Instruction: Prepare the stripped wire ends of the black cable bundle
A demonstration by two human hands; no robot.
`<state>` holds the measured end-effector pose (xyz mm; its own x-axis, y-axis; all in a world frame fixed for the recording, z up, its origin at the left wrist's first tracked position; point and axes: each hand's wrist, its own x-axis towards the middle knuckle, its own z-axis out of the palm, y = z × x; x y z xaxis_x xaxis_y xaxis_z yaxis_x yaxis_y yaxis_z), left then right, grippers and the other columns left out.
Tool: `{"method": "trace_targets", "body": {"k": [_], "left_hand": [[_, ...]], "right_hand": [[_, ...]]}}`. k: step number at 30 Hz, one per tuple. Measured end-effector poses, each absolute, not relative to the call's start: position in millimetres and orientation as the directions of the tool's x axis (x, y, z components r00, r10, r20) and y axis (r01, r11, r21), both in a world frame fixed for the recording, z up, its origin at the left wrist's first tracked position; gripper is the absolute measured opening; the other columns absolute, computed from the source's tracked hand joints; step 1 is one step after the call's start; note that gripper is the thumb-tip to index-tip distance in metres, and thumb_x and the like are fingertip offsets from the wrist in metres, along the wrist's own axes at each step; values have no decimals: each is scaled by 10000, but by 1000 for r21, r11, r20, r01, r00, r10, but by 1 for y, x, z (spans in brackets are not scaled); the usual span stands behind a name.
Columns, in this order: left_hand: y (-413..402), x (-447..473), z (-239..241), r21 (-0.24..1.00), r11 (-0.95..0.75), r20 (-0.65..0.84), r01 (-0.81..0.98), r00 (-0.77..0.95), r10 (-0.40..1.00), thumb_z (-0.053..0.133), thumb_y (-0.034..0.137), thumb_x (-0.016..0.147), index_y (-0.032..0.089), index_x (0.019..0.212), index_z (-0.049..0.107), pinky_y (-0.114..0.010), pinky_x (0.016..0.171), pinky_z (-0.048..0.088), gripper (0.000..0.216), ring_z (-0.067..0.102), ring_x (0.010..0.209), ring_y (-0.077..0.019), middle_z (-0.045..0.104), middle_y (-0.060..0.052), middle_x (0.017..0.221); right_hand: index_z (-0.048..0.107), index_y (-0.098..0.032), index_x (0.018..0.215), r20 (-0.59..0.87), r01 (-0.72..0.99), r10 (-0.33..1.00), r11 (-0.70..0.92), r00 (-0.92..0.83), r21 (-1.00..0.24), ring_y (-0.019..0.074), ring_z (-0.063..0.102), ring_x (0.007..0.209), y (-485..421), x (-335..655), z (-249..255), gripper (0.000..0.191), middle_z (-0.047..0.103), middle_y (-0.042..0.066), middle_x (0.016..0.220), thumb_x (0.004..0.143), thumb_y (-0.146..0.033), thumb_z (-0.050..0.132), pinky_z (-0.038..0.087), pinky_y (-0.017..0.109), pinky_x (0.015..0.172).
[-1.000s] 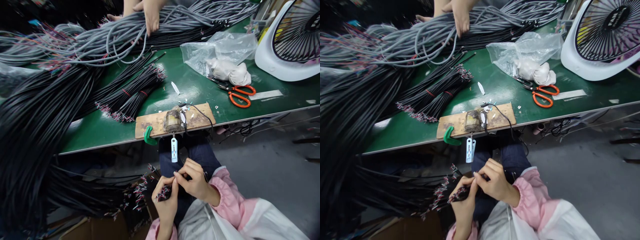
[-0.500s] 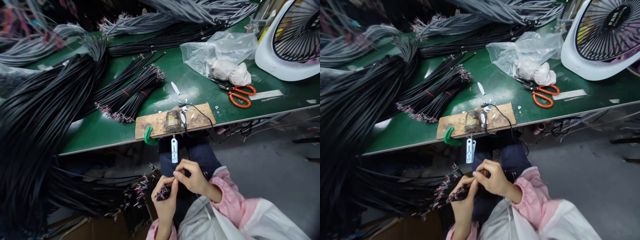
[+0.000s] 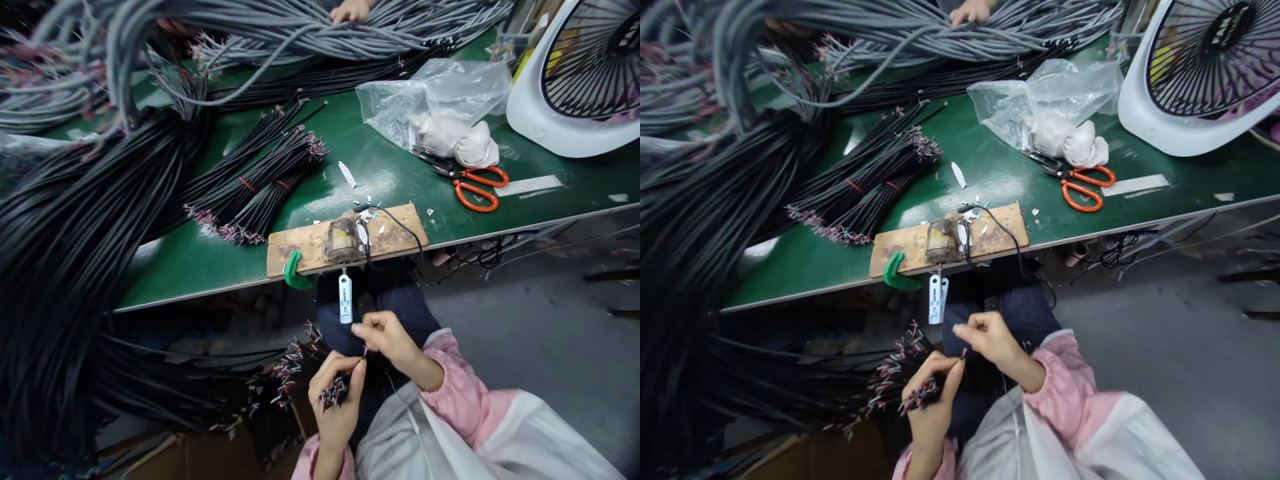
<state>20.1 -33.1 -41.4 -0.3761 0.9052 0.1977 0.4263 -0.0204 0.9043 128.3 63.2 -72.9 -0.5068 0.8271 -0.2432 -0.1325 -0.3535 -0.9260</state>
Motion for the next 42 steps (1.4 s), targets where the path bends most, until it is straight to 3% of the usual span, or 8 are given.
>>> {"method": "trace_targets", "body": {"k": [3,6,10,16,27,35,39,42], "left_hand": [[-37,18,-45,928,31,140,371,-427,893,711,222,871,200,708,714,-221,511,454,164,566,512,-127,604,26,596],[-41,18,-49,946,102,60,308,-475,878,718,286,876,192,705,717,-222,493,453,196,565,511,-130,597,19,606],[-42,19,-49,963,138,2,230,-522,853,728,344,871,188,719,733,-218,468,451,218,565,490,-128,603,20,597],[-42,19,-46,979,123,-16,162,-540,841,703,365,900,176,751,741,-212,408,401,243,501,388,-91,596,33,564],[-37,17,-43,960,120,27,253,-511,859,689,352,912,180,743,739,-222,437,414,248,521,396,-103,602,36,518],[-37,19,-42,957,150,9,247,-545,839,683,383,914,180,735,729,-235,475,437,274,515,408,-112,585,41,481],[-36,19,-41,966,168,-35,195,-550,835,709,397,891,177,739,730,-226,459,439,269,518,401,-107,589,35,488],[-35,20,-40,986,159,-102,57,-551,828,744,389,865,178,797,705,-191,413,412,225,495,382,-85,580,46,511]], "right_hand": [[580,-158,582,-213,-131,847,-312,-487,-941,80,433,476,71,138,-70,532,530,-41,521,793,-618,746,366,209,466],[735,-140,780,-39,-163,794,-172,-607,-972,133,596,624,67,145,-63,384,695,39,731,848,-518,739,489,252,590],[763,-141,835,119,-157,819,36,-562,-987,149,626,649,54,148,-57,238,718,63,752,926,-347,683,508,266,613],[772,-148,912,345,-130,789,325,-508,-937,184,668,715,52,152,-51,175,763,94,797,961,-202,613,541,305,676],[782,-141,847,285,-154,874,243,-393,-958,148,611,603,50,142,-48,148,729,65,707,890,-160,642,515,254,567],[756,-146,795,413,-113,837,400,-358,-909,152,580,584,50,140,-54,122,712,53,649,834,-109,646,485,274,583],[772,-148,858,315,-184,850,260,-422,-948,162,608,639,54,141,-54,86,743,68,727,872,-199,705,494,280,608],[762,-158,818,284,-229,855,200,-434,-953,166,616,678,56,140,-53,163,738,60,738,898,-300,752,488,306,683]]}}
